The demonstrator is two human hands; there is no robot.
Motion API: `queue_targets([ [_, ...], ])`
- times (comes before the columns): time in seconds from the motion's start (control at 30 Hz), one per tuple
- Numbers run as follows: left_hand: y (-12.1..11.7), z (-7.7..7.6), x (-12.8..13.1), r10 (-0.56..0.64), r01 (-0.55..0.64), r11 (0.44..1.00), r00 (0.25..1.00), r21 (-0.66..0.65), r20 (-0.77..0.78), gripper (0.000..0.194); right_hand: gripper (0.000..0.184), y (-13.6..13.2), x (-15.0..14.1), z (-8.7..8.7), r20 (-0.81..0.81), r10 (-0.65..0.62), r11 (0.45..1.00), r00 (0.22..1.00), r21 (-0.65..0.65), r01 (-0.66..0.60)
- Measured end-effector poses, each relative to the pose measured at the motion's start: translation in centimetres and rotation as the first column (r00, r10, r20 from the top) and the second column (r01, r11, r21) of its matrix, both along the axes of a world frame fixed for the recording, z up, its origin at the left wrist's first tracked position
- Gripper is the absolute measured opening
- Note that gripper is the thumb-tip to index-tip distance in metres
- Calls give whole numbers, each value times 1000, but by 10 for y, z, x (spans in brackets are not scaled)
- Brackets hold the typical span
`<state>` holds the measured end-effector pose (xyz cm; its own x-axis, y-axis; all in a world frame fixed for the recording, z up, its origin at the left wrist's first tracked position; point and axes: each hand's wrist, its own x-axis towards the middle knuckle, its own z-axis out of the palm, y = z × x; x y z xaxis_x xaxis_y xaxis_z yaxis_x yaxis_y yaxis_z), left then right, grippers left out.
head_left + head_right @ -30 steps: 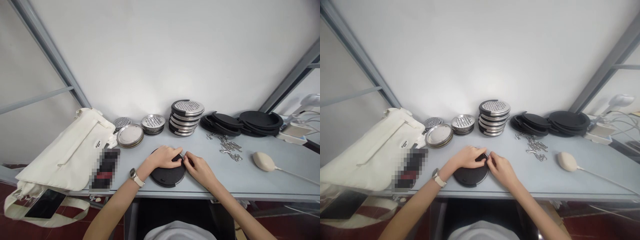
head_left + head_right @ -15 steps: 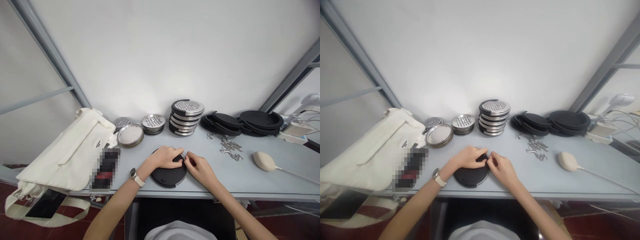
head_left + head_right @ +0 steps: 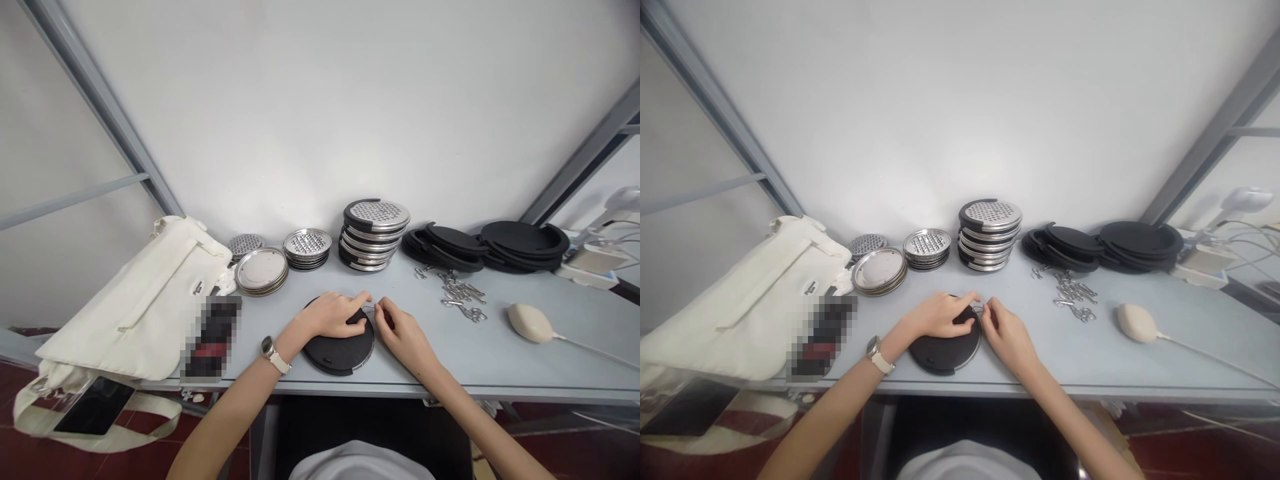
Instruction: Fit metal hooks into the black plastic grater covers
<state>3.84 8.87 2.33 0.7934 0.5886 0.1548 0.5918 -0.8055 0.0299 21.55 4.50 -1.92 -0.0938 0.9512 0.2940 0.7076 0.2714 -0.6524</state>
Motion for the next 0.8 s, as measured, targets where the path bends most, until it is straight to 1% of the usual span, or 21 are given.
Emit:
queue_targets([
  [0.07, 0, 1, 0, 5, -5, 1000, 1000, -6, 11, 37, 22, 1, 0, 0, 35, 42, 999, 999, -31, -41],
  [0.1, 0, 1, 0, 0, 0, 1000, 1000, -9, 7, 35, 22, 1, -1, 0, 59, 71, 997, 996, -42, -68],
  [0.17, 0, 1, 0, -19, 19, 1000, 1000, -15, -9, 26, 21, 2, -1, -1, 111, 120, 992, 987, -55, -115],
  [0.23, 1, 1, -1, -35, 34, 999, 999, -14, -20, 18, 21, 2, 0, -1, 147, 141, 989, 979, -58, -134],
  [0.5, 2, -2, -1, -49, 49, 999, 999, 7, -8, 16, 23, 2, 0, -2, 182, 123, 992, 976, -49, -116],
  [0.67, 2, -2, -1, -21, 21, 1000, 1000, -20, -2, 17, 23, 2, 0, -3, 181, 122, 992, 976, -41, -116],
  [0.8, 2, -3, 0, 13, -13, 1000, 1000, -13, -3, 20, 23, 2, 0, -3, 177, 111, 994, 978, -42, -105],
])
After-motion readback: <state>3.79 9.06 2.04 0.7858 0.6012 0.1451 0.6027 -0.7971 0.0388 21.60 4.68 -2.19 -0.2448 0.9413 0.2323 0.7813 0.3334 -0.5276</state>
